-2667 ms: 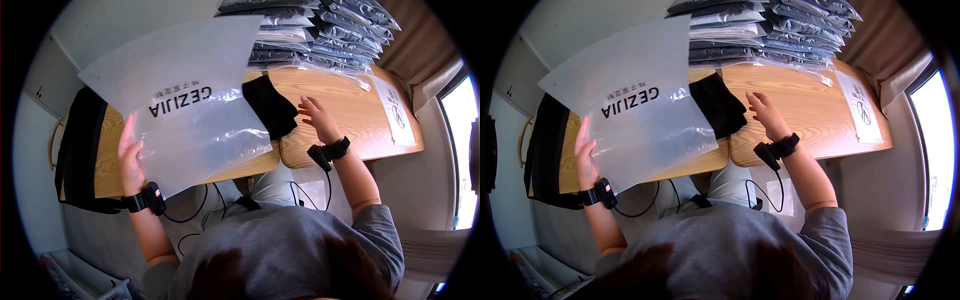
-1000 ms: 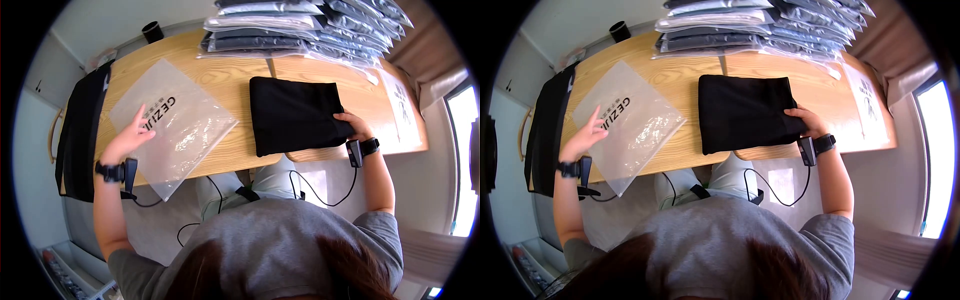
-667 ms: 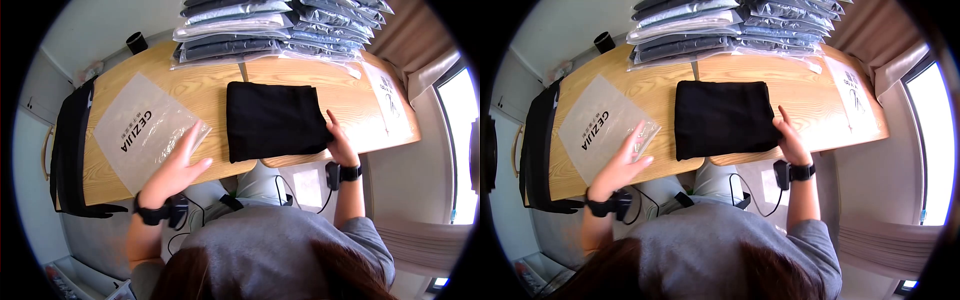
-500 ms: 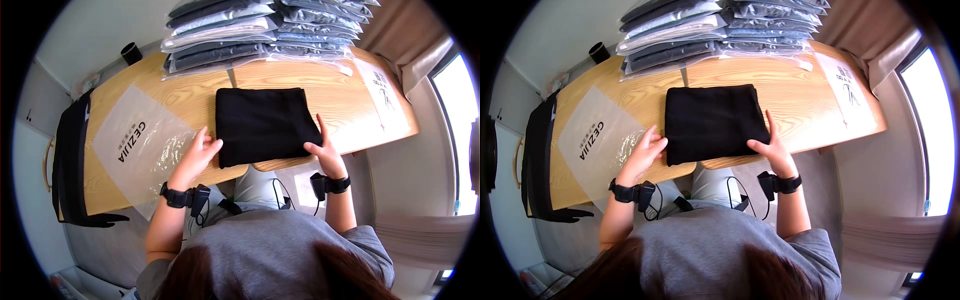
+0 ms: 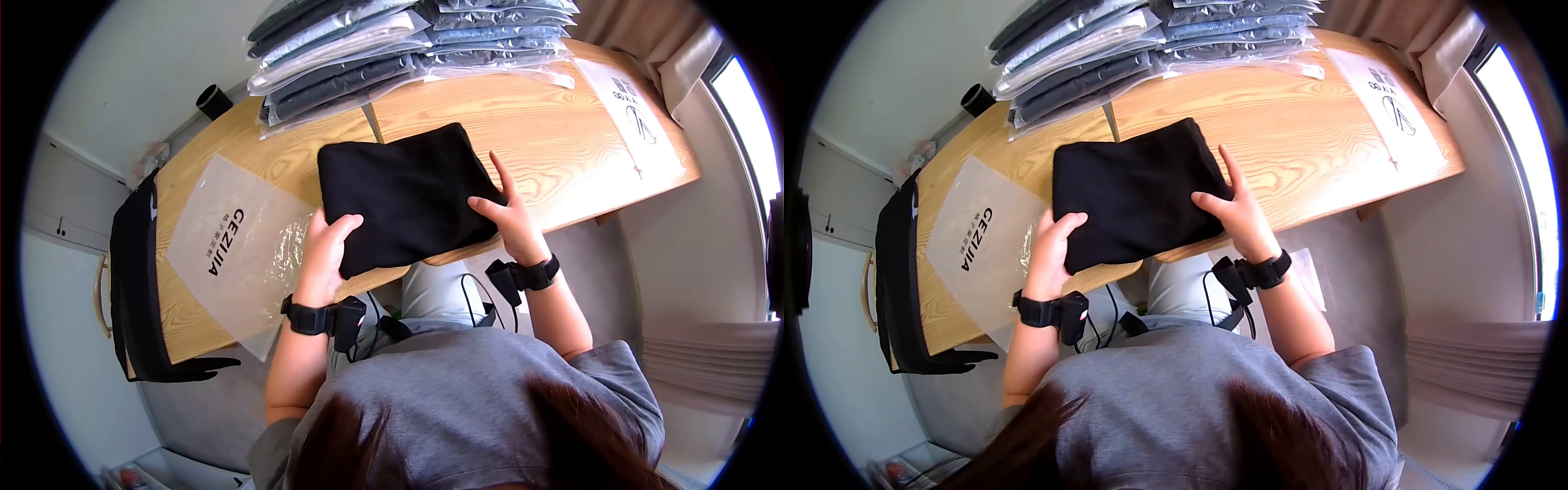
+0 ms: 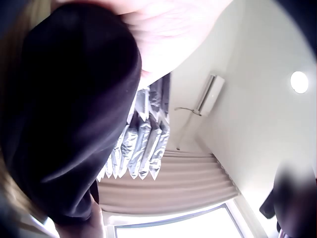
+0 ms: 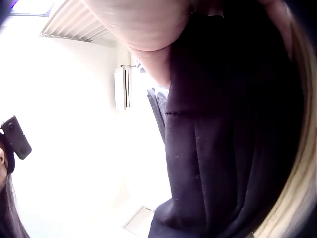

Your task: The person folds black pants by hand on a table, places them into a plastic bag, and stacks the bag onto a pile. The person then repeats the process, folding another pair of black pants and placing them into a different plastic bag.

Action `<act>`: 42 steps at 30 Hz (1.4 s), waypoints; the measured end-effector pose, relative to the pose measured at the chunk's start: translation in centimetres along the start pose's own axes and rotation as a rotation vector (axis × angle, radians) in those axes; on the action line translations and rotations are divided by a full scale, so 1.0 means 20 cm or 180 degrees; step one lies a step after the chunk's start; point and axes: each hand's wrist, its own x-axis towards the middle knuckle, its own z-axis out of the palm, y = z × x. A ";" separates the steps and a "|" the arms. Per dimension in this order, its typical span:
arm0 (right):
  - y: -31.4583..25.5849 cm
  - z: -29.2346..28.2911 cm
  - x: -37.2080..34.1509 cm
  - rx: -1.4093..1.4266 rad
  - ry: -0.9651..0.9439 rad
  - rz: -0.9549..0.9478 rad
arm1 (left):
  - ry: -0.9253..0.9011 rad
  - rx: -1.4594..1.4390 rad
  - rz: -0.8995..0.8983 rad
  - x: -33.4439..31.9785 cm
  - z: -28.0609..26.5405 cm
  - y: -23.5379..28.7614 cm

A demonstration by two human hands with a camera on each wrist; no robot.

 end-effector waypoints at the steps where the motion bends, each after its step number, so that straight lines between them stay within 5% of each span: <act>1: 0.01 0.02 -0.01 -0.0004 -0.0099 -0.0100 | -0.0184 0.0084 0.0216 -0.01 0.00 0.03; 6: 0.11 0.12 -0.01 -0.0625 -0.0634 -0.0592 | -0.0521 0.0477 0.0571 -0.03 0.11 0.18; 10: 0.15 0.20 -0.01 -0.1293 -0.0772 -0.1216 | -0.0339 0.2071 0.1173 0.09 0.18 0.05; 13: 0.14 0.21 -0.03 -0.1648 -0.0854 -0.1350 | -0.0288 0.2403 0.0997 0.04 0.28 0.02; 16: 0.13 0.21 -0.03 -0.1511 -0.0817 -0.1300 | -0.0195 0.1942 0.1223 0.09 0.24 -0.05; 20: 0.14 0.22 -0.02 -0.1424 -0.0853 -0.1311 | -0.0005 0.0753 0.0795 0.05 0.18 -0.04; 26: 0.13 0.18 0.03 -0.1760 -0.1179 -0.0866 | -0.0025 0.0929 0.0831 0.04 0.17 -0.04; 30: 0.06 0.20 0.03 -0.1056 -0.0994 -0.0107 | -0.0924 0.0714 0.0664 -0.01 0.19 -0.05; 32: 0.04 0.21 0.02 0.0003 -0.0692 0.0701 | -0.1460 0.2328 0.2123 -0.02 0.16 -0.07; 34: 0.00 0.21 0.03 0.0154 -0.0842 0.0825 | -0.1439 0.2853 0.2742 -0.10 0.20 -0.07; 36: -0.04 0.24 0.02 -0.0408 -0.0970 0.0656 | -0.1381 0.3499 0.3096 -0.12 0.20 -0.16; 42: -0.07 0.29 0.07 -0.0185 -0.0901 0.1251 | -0.0984 0.4286 0.3722 -0.14 0.21 -0.25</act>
